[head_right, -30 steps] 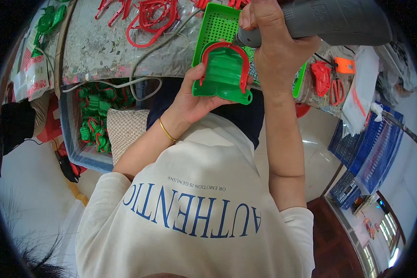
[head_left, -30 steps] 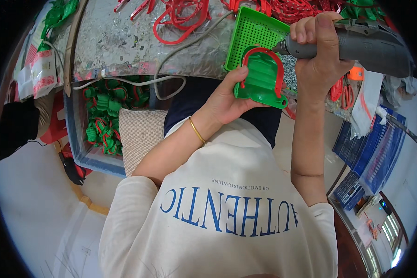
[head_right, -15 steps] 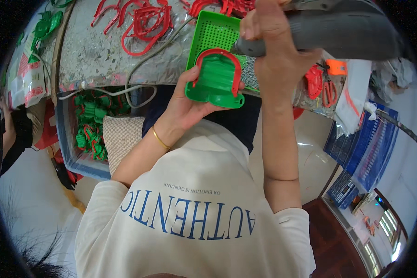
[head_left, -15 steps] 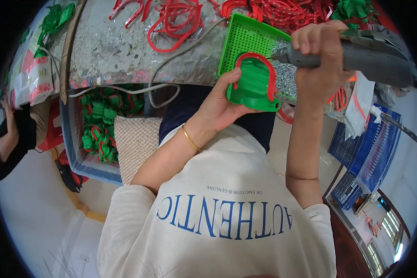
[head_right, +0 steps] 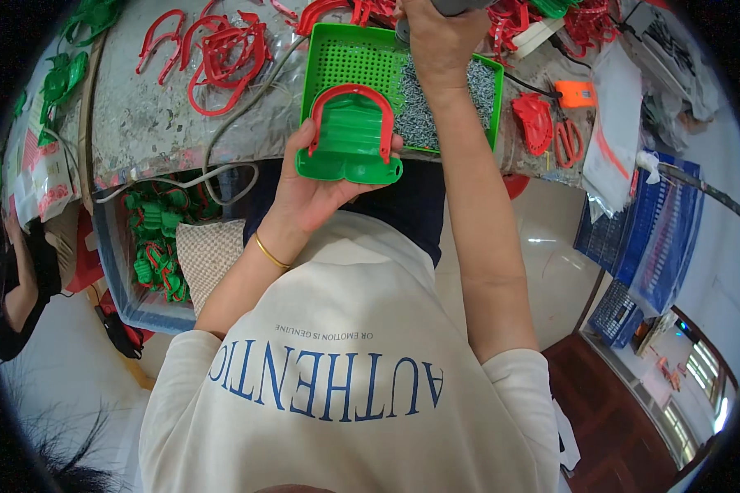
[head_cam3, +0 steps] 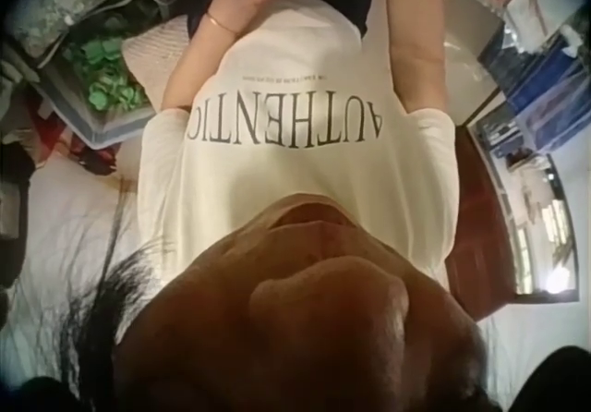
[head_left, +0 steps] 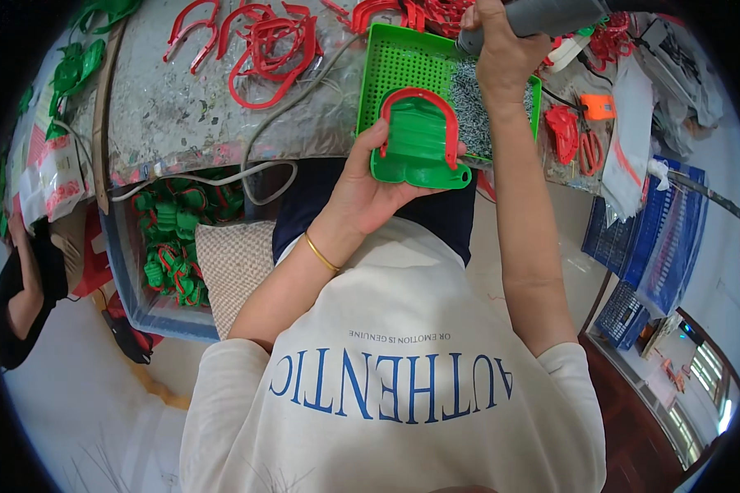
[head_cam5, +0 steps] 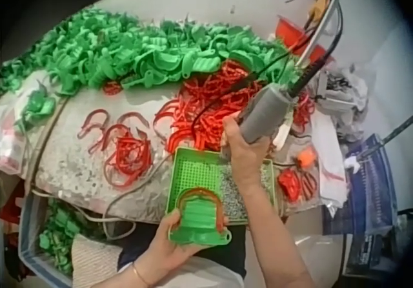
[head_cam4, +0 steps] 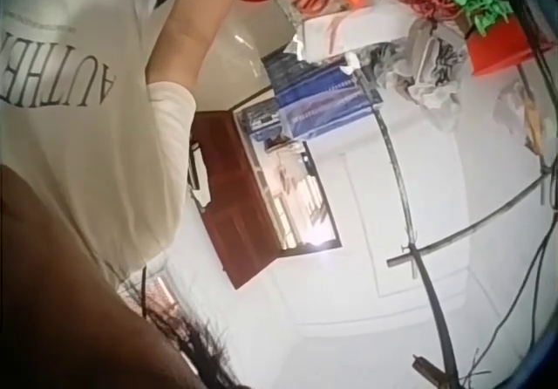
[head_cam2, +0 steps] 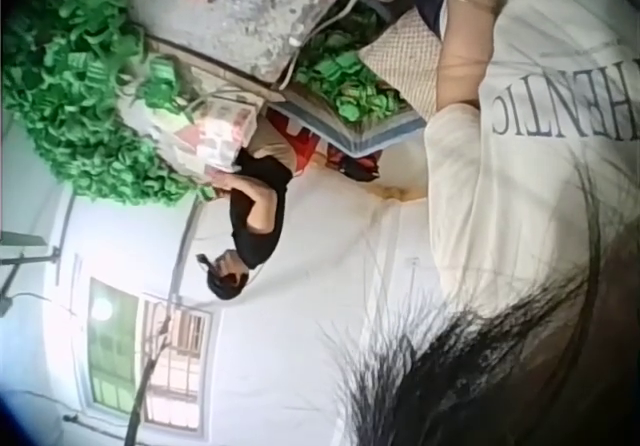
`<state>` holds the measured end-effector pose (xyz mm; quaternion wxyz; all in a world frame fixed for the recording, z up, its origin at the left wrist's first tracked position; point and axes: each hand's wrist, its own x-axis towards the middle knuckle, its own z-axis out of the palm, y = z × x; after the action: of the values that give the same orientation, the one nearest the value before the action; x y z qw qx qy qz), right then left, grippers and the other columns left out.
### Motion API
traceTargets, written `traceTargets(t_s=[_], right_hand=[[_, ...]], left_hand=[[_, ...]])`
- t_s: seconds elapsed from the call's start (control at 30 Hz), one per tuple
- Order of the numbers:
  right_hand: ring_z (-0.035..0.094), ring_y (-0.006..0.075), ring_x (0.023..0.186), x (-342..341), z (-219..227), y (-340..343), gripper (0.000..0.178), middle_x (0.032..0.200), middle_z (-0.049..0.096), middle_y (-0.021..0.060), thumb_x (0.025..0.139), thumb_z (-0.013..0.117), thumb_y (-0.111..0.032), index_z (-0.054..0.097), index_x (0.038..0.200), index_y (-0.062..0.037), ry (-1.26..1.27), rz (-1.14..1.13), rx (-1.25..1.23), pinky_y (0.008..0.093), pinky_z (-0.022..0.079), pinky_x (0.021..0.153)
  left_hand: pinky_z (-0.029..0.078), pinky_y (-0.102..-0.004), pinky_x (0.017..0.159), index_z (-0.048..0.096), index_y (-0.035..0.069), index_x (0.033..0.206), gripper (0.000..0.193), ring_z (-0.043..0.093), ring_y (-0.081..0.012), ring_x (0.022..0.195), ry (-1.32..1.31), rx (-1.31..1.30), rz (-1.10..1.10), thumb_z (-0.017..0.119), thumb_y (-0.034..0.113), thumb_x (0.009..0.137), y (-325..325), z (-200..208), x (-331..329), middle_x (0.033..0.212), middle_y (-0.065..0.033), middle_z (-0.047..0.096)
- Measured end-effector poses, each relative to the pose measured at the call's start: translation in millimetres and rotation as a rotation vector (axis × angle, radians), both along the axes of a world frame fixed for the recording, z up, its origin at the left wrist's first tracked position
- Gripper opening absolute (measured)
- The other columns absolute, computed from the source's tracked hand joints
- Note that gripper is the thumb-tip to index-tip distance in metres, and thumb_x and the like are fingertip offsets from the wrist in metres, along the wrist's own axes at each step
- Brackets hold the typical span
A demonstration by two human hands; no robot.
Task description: Assembling plastic toy parts using a heat gun and small fasteners at a factory workbench.
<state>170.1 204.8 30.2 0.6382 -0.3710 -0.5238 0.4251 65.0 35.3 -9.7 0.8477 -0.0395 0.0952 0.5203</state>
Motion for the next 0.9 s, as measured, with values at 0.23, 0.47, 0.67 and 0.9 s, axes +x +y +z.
traceTargets(t_s=[0.23,0.47,0.67,0.9], right_hand=[[0.055,0.0084,0.052,1,-11,4,0.015,0.066,0.059,0.0007,0.088,0.070,-0.012,0.058,0.095,-0.0054,0.020,0.085,0.073,0.0238,0.042,0.045],[0.055,0.0085,0.052,-3,-9,5,0.017,0.068,0.060,0.0012,0.088,0.070,-0.013,0.058,0.097,-0.0053,-0.146,-0.094,-0.071,0.0236,0.043,0.045],[0.056,0.0094,0.054,0,-16,5,0.017,0.069,0.060,0.0013,0.088,0.070,-0.012,0.057,0.096,-0.0056,-0.010,0.045,0.093,0.0242,0.044,0.047],[0.055,0.0091,0.056,-4,6,-2,0.017,0.073,0.058,0.0011,0.088,0.069,-0.010,0.056,0.097,-0.0048,0.046,0.059,0.144,0.0250,0.046,0.051]], left_hand=[[0.045,-0.0504,0.102,0.038,0.003,0.141,0.068,0.051,-0.0361,0.125,-0.006,-0.005,0.004,0.050,0.050,0.094,0,-1,-1,0.134,-0.0243,0.050],[0.045,-0.0505,0.102,0.038,0.004,0.140,0.066,0.052,-0.0356,0.124,-0.031,-0.041,0.015,0.049,0.050,0.094,0,0,-1,0.134,-0.0231,0.051],[0.046,-0.0501,0.101,0.040,0.004,0.139,0.064,0.054,-0.0344,0.122,-0.022,-0.018,0.017,0.048,0.049,0.095,1,3,-2,0.132,-0.0218,0.053],[0.046,-0.0504,0.101,0.040,0.004,0.138,0.063,0.054,-0.0338,0.122,-0.007,0.009,0.030,0.049,0.048,0.095,0,1,0,0.131,-0.0215,0.053]])
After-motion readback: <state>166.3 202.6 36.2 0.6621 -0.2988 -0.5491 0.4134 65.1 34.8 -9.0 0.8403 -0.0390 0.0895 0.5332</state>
